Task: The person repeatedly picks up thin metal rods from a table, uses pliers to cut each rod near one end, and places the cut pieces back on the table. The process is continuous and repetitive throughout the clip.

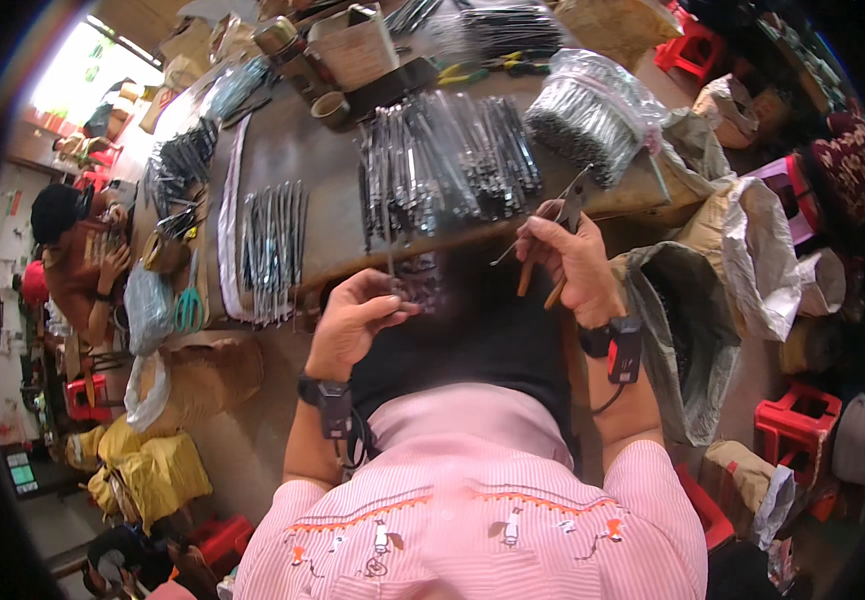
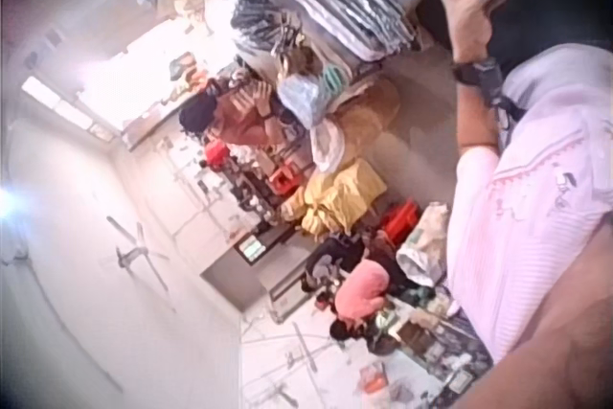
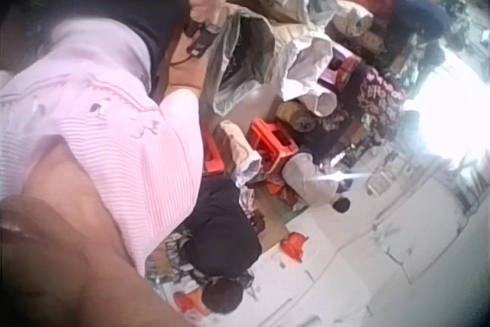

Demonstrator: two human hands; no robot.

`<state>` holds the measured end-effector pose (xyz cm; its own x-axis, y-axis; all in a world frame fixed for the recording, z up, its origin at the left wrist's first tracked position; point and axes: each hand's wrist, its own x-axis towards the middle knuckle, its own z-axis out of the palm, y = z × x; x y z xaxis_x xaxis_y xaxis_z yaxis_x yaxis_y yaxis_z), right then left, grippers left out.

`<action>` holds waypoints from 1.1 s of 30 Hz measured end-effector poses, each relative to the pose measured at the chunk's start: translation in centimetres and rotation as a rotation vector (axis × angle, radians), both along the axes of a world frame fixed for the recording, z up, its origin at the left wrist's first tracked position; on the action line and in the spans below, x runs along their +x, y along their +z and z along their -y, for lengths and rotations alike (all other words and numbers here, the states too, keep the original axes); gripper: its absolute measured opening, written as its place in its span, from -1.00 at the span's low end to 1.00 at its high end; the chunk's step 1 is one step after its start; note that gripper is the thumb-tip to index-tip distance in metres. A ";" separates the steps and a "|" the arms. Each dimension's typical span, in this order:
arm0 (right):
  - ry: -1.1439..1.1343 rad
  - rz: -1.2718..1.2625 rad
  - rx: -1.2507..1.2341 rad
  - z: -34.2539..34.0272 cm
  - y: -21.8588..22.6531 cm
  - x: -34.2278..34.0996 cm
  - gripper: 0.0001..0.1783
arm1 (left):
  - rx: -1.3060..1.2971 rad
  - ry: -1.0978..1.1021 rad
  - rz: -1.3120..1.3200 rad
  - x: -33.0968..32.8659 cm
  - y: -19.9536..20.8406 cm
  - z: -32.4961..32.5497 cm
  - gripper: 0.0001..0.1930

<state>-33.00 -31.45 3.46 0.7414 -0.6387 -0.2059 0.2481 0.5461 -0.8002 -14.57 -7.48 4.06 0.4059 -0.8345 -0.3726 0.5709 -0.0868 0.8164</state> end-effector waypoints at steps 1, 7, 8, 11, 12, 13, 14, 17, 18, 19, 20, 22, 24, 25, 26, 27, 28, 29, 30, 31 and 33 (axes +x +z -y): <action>0.006 -0.003 -0.022 -1.4 0.3 0.6 -0.85 | 0.002 -0.006 0.002 -0.4 0.1 0.4 -0.78; 0.033 -0.009 -0.171 -6.4 1.5 2.6 -0.85 | -0.058 -0.006 -0.011 -2.3 0.5 1.4 -0.83; 0.030 -0.015 -0.207 -6.7 1.6 2.7 -0.85 | -0.059 -0.001 -0.001 -2.5 0.4 1.4 -0.83; 0.016 -0.044 -0.294 -7.4 1.7 2.7 -0.86 | -0.103 0.018 0.001 -2.7 0.2 1.6 -0.83; 0.010 -0.050 -0.313 -7.6 1.7 2.6 -0.87 | -0.114 0.023 0.003 -2.7 0.1 1.6 -0.83; 0.003 -0.057 -0.336 -7.7 1.7 2.6 -0.87 | -0.125 0.027 0.005 -2.7 0.0 1.6 -0.84; 0.009 -0.060 -0.333 -7.7 1.6 2.5 -0.87 | -0.137 0.029 0.009 -2.7 0.0 1.6 -0.84; 0.054 -0.067 -0.343 -8.0 1.3 2.5 -0.87 | -0.171 -0.002 0.083 -2.8 -0.1 1.6 -0.83; 0.088 -0.067 -0.353 -8.1 1.3 2.5 -0.87 | -0.171 -0.005 0.086 -2.8 -0.1 1.7 -0.83; 0.122 -0.068 -0.362 -8.3 1.3 2.5 -0.86 | -0.161 -0.008 0.091 -2.7 -0.1 1.7 -0.84; 0.125 -0.073 -0.346 -8.5 1.2 2.6 -0.85 | -0.156 -0.011 0.100 -2.7 -0.1 1.6 -0.84; 0.123 -0.117 -0.309 -9.2 1.3 2.9 -0.84 | -0.105 -0.009 0.123 -2.6 -0.2 1.4 -0.84; -0.015 -0.074 -0.328 -9.0 1.5 3.1 -0.81 | -0.072 -0.014 0.140 -2.4 -0.3 1.1 -0.84; -0.065 -0.055 -0.314 -8.5 1.6 3.1 -0.80 | -0.058 -0.018 0.142 -2.2 -0.3 0.8 -0.84; -0.110 -0.015 -0.308 -7.9 1.6 3.2 -0.79 | -0.041 -0.021 0.144 -2.2 -0.4 0.7 -0.83; -0.194 -0.030 -0.312 -7.3 1.5 3.4 -0.83 | -0.050 -0.043 0.137 -2.3 -0.4 0.5 -0.83; -0.184 -0.020 -0.294 -6.9 1.4 3.3 -0.83 | -0.056 -0.065 0.130 -2.3 -0.4 0.5 -0.82; -0.174 -0.011 -0.278 -6.6 1.3 3.2 -0.83 | -0.031 -0.088 0.125 -2.4 -0.4 0.4 -0.81; -0.167 -0.003 -0.261 -6.3 1.1 3.0 -0.83 | -0.060 -0.120 0.124 -2.6 -0.3 0.5 -0.80; -0.139 -0.064 -0.244 -6.3 0.8 2.8 -0.84 | -0.056 -0.154 0.124 -2.8 -0.2 0.6 -0.79; -0.030 -0.077 -0.205 -6.5 0.3 2.4 -0.85 | -0.034 -0.197 0.093 -3.1 0.0 0.9 -0.76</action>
